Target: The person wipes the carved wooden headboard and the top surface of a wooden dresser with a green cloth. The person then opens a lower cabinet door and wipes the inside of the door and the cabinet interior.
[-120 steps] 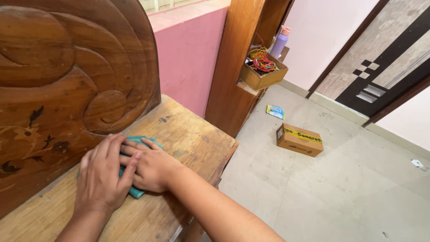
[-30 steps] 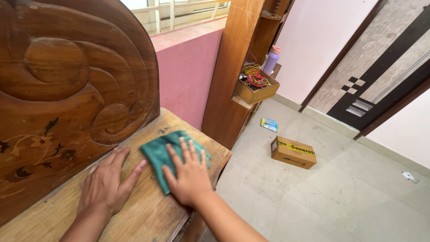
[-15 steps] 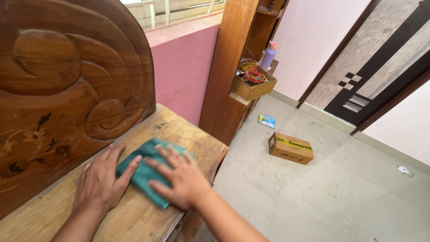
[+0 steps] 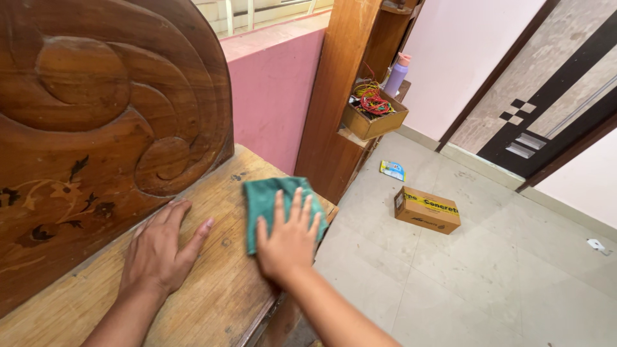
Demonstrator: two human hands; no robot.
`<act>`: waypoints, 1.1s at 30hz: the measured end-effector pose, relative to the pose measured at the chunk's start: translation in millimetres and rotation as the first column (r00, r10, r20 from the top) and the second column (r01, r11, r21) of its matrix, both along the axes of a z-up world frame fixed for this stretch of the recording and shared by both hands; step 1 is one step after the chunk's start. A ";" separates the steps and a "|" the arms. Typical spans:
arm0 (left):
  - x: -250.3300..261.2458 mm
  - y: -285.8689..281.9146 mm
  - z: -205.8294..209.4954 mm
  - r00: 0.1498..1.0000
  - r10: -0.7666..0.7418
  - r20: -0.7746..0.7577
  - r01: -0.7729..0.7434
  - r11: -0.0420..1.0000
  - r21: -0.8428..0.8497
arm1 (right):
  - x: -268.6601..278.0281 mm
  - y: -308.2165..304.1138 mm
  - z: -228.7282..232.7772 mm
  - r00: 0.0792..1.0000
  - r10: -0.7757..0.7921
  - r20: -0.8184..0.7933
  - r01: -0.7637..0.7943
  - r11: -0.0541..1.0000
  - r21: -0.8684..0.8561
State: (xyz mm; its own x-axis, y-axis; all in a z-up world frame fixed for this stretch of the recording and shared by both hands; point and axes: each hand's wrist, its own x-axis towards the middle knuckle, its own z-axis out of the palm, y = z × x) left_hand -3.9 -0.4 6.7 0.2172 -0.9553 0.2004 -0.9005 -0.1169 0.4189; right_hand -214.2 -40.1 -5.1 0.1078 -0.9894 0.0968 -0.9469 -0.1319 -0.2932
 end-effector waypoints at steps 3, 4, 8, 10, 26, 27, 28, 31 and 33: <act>1.9 0.6 -3.5 1.000 -0.008 0.000 0.008 1.000 -0.029 | 26.9 32.5 -14.5 0.964 -0.064 -0.257 -0.137 0.710 -0.690; 2.7 1.1 -4.4 1.000 -0.007 -0.014 0.006 0.999 -0.032 | 35.7 45.7 -18.4 0.969 -0.035 -0.245 -0.148 0.712 -0.686; 4.8 0.0 -9.3 1.000 -0.017 0.005 0.017 0.996 -0.091 | 59.8 101.4 -17.5 0.978 0.177 -0.109 -0.207 0.803 -0.558; 4.1 0.5 -10.5 1.000 -0.020 0.001 0.020 0.994 -0.108 | 57.6 110.7 -9.9 0.959 0.278 0.063 -0.274 0.960 -0.067; -4.5 4.8 8.4 0.999 0.034 -0.039 -0.032 0.998 0.054 | -40.0 -7.6 14.2 0.991 -0.115 0.060 0.112 0.992 0.059; -4.4 4.8 8.6 0.999 0.037 -0.039 -0.034 0.998 0.062 | -36.2 -4.3 9.9 0.992 -0.109 0.070 0.108 0.994 0.020; -4.4 4.8 8.6 0.998 0.040 -0.038 -0.037 0.997 0.069 | -31.9 0.3 6.4 0.992 -0.102 0.080 0.104 0.994 -0.020; -4.5 3.9 7.3 0.999 0.034 -0.035 -0.033 0.999 0.035 | -20.3 21.3 3.1 0.999 0.010 0.032 -0.009 0.999 -0.034; -2.4 3.4 4.7 1.000 0.016 -0.026 -0.017 1.000 -0.007 | -9.1 44.0 2.1 0.995 0.097 0.015 -0.096 0.994 -0.050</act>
